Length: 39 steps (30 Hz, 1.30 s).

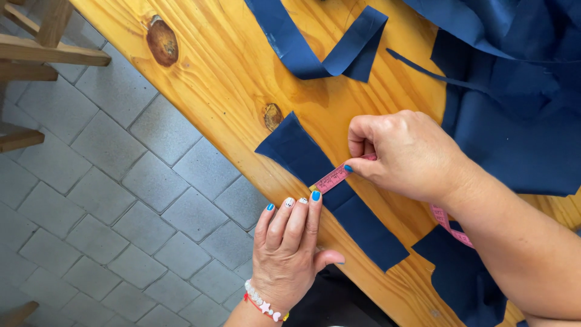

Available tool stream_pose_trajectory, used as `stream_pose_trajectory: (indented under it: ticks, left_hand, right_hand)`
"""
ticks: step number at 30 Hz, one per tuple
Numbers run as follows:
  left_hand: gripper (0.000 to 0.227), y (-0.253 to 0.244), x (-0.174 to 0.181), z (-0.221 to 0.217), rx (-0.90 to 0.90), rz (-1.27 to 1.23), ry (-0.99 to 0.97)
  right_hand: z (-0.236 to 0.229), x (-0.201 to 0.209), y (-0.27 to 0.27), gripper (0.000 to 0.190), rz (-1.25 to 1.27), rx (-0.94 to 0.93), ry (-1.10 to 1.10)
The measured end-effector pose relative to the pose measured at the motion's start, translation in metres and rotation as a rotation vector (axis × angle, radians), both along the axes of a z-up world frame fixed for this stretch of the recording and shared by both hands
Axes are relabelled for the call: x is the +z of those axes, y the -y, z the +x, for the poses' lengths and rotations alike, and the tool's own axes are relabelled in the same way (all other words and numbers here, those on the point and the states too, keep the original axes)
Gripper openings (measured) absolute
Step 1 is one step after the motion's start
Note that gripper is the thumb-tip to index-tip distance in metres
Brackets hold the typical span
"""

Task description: The person cuts a strip of dark blue fabric using scissors on a wooden table. They then fold the cut piece and measure it with a pink measuring tape, adjusting the tape to check the dimensions.

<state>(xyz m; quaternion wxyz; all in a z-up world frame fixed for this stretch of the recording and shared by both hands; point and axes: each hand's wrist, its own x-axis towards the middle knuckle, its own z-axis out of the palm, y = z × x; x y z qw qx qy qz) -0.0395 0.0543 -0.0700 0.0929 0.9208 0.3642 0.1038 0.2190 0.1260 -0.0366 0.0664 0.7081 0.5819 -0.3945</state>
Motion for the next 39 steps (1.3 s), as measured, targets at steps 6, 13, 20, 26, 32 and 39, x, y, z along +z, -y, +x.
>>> stream_pose_trajectory:
  ticks: [6,13,20,26,32,39]
  left_hand:
    - [0.086,-0.001,0.0009,0.0007,-0.004,0.005,-0.008]
    - [0.085,0.0001,0.0009,0.0008,-0.006,0.0,-0.002]
    - [0.087,0.0018,0.0029,0.0014,-0.003,-0.026,-0.031]
    - [0.088,0.0041,0.0019,0.0013,-0.001,-0.032,-0.043]
    - [0.088,0.0053,0.0006,0.0006,0.0,-0.036,-0.047]
    - [0.088,0.0048,0.0021,0.0,0.0,-0.051,-0.046]
  right_hand:
    - [0.0007,0.0006,-0.0018,0.019,-0.026,-0.023,-0.014]
    - [0.0027,0.0001,-0.0021,0.02,-0.029,-0.014,-0.015]
    - [0.002,-0.0034,0.0004,0.019,0.006,-0.005,-0.007]
    - [0.0032,-0.0033,0.0005,0.019,0.014,-0.004,-0.013]
    - [0.004,-0.0041,0.0006,0.02,-0.005,0.006,-0.007]
    - [0.0028,-0.0035,0.0006,0.02,0.001,0.011,0.006]
